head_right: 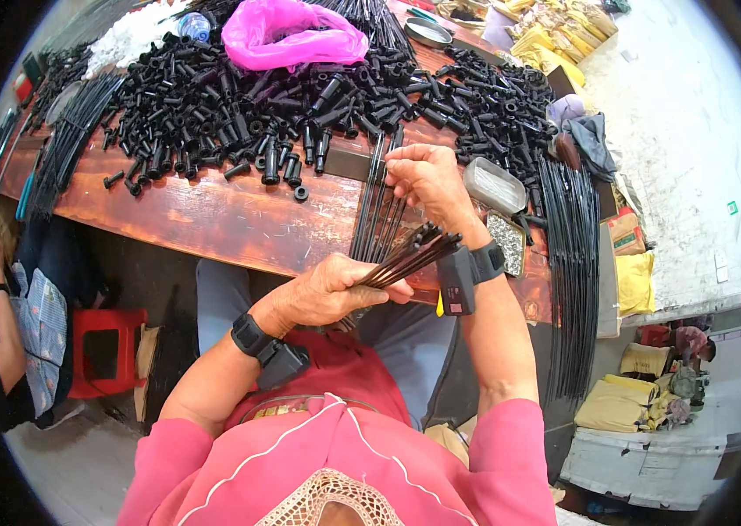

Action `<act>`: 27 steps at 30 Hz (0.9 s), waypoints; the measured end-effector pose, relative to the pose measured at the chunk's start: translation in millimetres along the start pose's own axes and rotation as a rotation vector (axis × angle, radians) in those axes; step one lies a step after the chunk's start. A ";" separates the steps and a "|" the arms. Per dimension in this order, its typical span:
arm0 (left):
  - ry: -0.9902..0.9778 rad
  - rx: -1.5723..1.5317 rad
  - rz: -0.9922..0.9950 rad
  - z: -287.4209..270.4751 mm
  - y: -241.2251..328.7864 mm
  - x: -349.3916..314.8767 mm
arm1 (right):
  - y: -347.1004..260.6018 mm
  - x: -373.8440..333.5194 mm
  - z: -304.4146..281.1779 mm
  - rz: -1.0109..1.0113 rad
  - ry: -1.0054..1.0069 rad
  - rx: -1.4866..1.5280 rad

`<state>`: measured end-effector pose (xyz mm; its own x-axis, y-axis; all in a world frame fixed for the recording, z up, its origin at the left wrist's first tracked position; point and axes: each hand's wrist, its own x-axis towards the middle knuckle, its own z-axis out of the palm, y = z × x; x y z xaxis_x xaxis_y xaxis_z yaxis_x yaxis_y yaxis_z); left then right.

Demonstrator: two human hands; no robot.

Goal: Assembling and checking umbrella ribs at a factory workbench.

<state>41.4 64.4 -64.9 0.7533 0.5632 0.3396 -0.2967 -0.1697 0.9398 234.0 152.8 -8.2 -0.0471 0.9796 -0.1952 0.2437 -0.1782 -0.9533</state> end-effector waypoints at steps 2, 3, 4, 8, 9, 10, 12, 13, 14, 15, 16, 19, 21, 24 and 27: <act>0.006 0.009 -0.006 0.1 1.1 -0.6 | -3.1 0.5 5.5 -0.028 0.014 -0.091; 0.009 0.023 -0.012 -0.1 0.6 -1.0 | -3.4 1.5 8.8 -0.062 0.030 -0.179; 0.011 0.019 -0.011 -0.3 -1.5 -0.9 | 0.1 5.0 11.0 -0.058 0.028 -0.182; 0.006 0.091 -0.005 -0.3 0.2 0.9 | 7.8 18.7 14.0 -0.193 0.129 -0.474; 0.007 0.095 0.004 -0.8 2.6 0.4 | 5.3 19.5 17.6 -0.207 0.155 -0.570; 0.011 0.093 0.004 -0.9 1.8 0.1 | 1.9 19.7 20.4 -0.207 0.151 -0.572; 0.013 0.101 -0.009 -0.9 0.2 -0.4 | -8.5 19.0 26.5 -0.184 0.179 -0.831; 0.015 0.101 -0.009 -1.2 0.8 -0.8 | -10.9 19.0 30.5 -0.184 0.177 -0.832; 0.009 0.097 -0.007 -1.6 2.3 -1.0 | -12.8 19.2 34.7 -0.191 0.192 -0.903; 0.001 0.095 -0.004 -2.2 3.4 -0.6 | -14.5 19.7 36.3 -0.200 0.209 -0.974; 0.000 0.097 -0.001 -1.9 3.4 -0.3 | -14.4 21.1 36.0 -0.203 0.211 -0.974; -0.008 0.075 -0.008 0.4 2.5 0.7 | -5.3 28.5 29.1 -0.170 0.204 -0.937; 0.007 0.070 0.004 0.6 2.3 -0.4 | -2.4 31.6 25.4 -0.104 0.172 -0.660; 0.027 0.072 0.042 0.4 2.7 -0.4 | -13.1 16.8 23.0 0.006 0.111 -0.389; 0.028 0.070 0.041 1.0 6.0 0.4 | -13.9 14.2 14.4 0.054 0.051 -0.219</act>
<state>40.5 62.7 -59.1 0.7244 0.5769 0.3773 -0.2846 -0.2483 0.9259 216.0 167.9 -1.0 0.0193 0.9735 -0.2278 0.4489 -0.2120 -0.8681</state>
